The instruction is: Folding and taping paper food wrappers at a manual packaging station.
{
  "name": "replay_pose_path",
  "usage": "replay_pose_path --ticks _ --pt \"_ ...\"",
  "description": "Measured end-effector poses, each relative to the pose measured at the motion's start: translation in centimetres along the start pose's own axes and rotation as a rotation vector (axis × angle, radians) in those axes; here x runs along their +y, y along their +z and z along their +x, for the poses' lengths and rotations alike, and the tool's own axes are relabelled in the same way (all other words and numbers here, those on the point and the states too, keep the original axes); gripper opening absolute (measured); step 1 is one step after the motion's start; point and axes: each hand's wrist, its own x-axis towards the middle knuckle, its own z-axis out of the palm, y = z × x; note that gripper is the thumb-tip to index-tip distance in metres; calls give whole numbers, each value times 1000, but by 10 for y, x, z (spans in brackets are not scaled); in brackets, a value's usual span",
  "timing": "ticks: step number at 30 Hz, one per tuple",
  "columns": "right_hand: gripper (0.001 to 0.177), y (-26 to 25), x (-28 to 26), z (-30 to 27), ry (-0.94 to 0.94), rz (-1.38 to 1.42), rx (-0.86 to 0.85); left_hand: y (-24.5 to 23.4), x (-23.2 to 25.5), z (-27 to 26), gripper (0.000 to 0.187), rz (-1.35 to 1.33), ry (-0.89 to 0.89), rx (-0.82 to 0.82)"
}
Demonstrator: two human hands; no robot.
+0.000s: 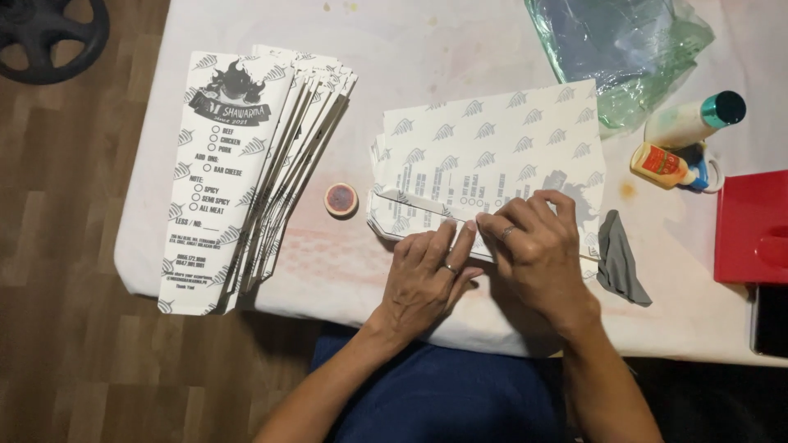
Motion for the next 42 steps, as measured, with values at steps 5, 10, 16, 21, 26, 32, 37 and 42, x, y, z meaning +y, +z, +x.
replay_pose_path --ticks 5,10,16,21,26,32,37,42 --pt "8 11 51 34 -85 123 -44 4 6 3 54 92 -9 -39" --pt "7 39 116 94 -18 40 -55 6 5 -3 55 120 -14 -68" --pt "15 41 120 149 217 171 -505 -1 3 -1 52 219 28 -215" --pt "10 19 106 124 -79 86 -182 0 4 -2 52 239 32 -212" --pt "10 -9 42 62 -397 -145 272 7 5 -4 52 176 1 -141" --pt "16 15 -3 10 -304 -147 445 9 5 -5 50 99 -7 -55" --pt "14 14 -9 5 -264 -117 430 8 4 -1 48 76 17 -5" --pt "14 15 -5 1 -231 -87 364 2 5 7 43 14 9 71"
